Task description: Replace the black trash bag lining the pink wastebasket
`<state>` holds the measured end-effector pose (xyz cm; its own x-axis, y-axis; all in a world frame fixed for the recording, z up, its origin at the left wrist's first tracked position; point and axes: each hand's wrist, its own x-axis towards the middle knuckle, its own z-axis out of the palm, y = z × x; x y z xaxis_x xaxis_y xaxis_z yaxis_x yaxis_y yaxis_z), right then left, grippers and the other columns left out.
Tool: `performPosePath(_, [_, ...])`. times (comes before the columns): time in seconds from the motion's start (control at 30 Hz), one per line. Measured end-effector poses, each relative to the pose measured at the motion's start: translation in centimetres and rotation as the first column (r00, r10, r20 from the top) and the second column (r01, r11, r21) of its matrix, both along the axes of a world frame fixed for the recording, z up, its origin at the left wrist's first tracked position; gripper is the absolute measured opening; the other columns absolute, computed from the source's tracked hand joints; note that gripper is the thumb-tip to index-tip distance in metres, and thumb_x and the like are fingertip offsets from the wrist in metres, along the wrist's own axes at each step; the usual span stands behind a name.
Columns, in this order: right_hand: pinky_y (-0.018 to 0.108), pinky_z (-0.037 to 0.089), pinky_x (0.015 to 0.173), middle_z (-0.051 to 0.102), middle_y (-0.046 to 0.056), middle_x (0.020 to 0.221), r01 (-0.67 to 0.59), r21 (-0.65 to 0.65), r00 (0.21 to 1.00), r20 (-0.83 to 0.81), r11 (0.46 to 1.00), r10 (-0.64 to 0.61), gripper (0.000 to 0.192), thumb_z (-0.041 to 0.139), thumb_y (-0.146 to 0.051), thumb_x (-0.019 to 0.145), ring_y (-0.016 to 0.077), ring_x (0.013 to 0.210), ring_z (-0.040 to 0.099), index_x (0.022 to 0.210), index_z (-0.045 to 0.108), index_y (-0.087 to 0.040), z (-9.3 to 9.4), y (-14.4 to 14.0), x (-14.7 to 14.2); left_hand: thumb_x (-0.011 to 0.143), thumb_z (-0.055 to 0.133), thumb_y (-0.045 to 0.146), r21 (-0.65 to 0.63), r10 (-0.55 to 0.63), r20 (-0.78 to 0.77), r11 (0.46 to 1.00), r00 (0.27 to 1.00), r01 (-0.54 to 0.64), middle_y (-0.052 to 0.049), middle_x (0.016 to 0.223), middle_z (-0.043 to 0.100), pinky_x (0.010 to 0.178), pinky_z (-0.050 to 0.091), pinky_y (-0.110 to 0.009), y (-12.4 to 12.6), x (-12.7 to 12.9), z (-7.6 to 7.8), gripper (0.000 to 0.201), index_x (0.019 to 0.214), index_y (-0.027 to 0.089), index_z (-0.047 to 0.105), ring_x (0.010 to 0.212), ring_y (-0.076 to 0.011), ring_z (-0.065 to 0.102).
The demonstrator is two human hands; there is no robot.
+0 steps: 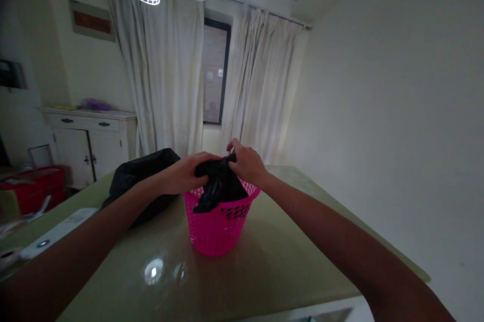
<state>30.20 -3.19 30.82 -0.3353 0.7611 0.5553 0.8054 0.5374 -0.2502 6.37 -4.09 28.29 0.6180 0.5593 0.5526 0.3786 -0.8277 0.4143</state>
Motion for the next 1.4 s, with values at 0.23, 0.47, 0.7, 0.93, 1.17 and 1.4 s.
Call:
performPosePath(0.23, [0.041,0.043,0.104,0.069,0.013,0.129,-0.193,0.265,0.973,0.179,0.945,0.149,0.022,0.071,-0.017,0.09,0.0291,0.121,0.061,0.11,0.062,-0.021,-1.1,-1.7,0.2,0.088,0.054,0.019,0.003,0.4,0.166,0.914,0.901,-0.406,-0.005,0.085,0.077,0.075,0.05,-0.039,0.6,-0.1,-0.4,0.019,0.098,0.023,0.071,0.08,-0.0257,0.071])
performPosePath(0.47, [0.032,0.037,0.076,0.072,0.006,0.095,-0.096,-0.056,0.947,0.301,0.994,0.108,0.036,0.076,-0.052,0.099,0.0195,0.084,0.062,0.091,0.069,-0.018,-2.8,-3.6,-1.3,0.087,0.044,0.016,-0.101,0.349,0.255,0.937,0.902,-0.334,-0.005,0.095,0.081,0.093,0.055,-0.038,1.4,0.8,-0.6,0.037,0.1,0.021,0.078,0.096,-0.0239,0.075])
performPosePath(0.7, [0.033,0.033,0.072,0.074,0.007,0.107,0.03,0.019,0.946,0.321,0.999,-0.034,0.013,0.06,-0.022,0.1,0.0205,0.091,0.065,0.105,0.071,-0.019,-2.9,-3.9,-1.9,0.089,0.052,0.027,-0.049,0.256,0.049,0.966,0.965,-0.254,-0.012,0.119,0.08,0.112,0.053,-0.044,0.2,-0.3,1.1,0.035,0.097,0.02,0.085,0.116,-0.028,0.074])
performPosePath(0.93, [0.032,0.037,0.078,0.068,0.006,0.103,-0.12,0.023,0.963,0.247,0.993,0.11,0.017,0.059,-0.012,0.092,0.0192,0.092,0.061,0.103,0.071,-0.018,-3.1,-3.6,-1.6,0.091,0.07,0.039,-0.037,0.221,-0.076,0.974,0.972,-0.224,-0.008,0.103,0.083,0.093,0.057,-0.042,0.1,-0.2,0.5,0.035,0.122,0.023,0.078,0.099,-0.0277,0.077])
performPosePath(1.17, [0.029,0.033,0.074,0.056,0.002,0.088,-0.154,-0.051,0.983,0.097,0.987,0.158,0.014,0.06,-0.003,0.077,0.0146,0.079,0.05,0.079,0.056,-0.017,-3.5,-3.5,0.7,0.097,0.053,0.037,0.115,0.535,0.0,0.839,0.845,-0.532,-0.013,0.106,0.078,0.095,0.053,-0.048,2.8,-2.8,-0.3,0.029,0.096,0.022,0.078,0.104,-0.0349,0.072])
performPosePath(1.4, [0.03,0.038,0.077,0.064,0.002,0.085,-0.15,-0.179,0.986,-0.1,0.972,0.133,0.019,0.056,-0.002,0.073,0.0171,0.082,0.056,0.083,0.063,-0.016,-3.6,-2.4,2.1,0.093,0.057,0.046,-0.198,0.304,0.168,0.942,0.938,-0.27,-0.008,0.106,0.081,0.084,0.057,-0.037,3.0,-2.7,-0.9,0.047,0.128,0.019,0.072,0.094,-0.0253,0.074])
